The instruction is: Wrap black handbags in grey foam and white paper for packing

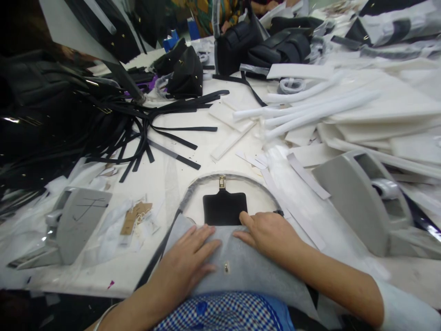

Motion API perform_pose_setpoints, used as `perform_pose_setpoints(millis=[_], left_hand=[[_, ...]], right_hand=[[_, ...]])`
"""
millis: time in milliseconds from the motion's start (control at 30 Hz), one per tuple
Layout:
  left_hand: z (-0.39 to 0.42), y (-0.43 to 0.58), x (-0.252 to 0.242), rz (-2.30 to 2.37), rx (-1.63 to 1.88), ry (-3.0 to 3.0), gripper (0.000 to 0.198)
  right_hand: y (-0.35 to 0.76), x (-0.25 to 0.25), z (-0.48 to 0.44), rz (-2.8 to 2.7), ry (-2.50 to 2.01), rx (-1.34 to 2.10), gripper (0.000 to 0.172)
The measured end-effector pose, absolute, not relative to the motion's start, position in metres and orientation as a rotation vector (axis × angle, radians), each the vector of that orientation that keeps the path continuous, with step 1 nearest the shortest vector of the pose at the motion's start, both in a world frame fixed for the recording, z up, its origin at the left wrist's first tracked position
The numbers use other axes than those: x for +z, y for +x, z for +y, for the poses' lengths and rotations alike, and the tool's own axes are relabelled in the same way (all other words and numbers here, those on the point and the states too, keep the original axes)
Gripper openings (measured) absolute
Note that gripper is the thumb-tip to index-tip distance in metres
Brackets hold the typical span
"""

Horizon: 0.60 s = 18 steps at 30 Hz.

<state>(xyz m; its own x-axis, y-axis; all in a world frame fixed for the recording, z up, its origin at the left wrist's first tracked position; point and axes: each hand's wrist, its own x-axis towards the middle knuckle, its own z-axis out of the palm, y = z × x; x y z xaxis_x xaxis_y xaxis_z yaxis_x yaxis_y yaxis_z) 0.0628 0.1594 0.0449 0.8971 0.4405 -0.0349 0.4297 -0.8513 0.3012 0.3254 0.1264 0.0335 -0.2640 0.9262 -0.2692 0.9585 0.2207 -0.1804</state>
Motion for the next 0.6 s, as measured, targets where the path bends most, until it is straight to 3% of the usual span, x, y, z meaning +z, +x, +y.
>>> perform_pose_setpoints(millis=[67,133,400,600], left_hand=[[0.155,0.057,0.049,0.618,-0.044,2.669,0.077],[0.152,0.054,0.05,0.595,-0.086,2.637,0.088],[0.151,0.053,0.039,0.564,-0.108,2.685,0.082],[0.15,0.051,0.039,0.572,-0.061,2.708,0.076]], right_hand=[[0.326,0.033,0.125,2.387,1.855,-0.448,0.039],[0.325,0.033,0.124,2.41,1.871,-0.434,0.038],[0.326,0.041,0.125,2.533,1.918,-0.491,0.042],[0.328,0.059,0.091,2.738,1.763,-0.339,0.073]])
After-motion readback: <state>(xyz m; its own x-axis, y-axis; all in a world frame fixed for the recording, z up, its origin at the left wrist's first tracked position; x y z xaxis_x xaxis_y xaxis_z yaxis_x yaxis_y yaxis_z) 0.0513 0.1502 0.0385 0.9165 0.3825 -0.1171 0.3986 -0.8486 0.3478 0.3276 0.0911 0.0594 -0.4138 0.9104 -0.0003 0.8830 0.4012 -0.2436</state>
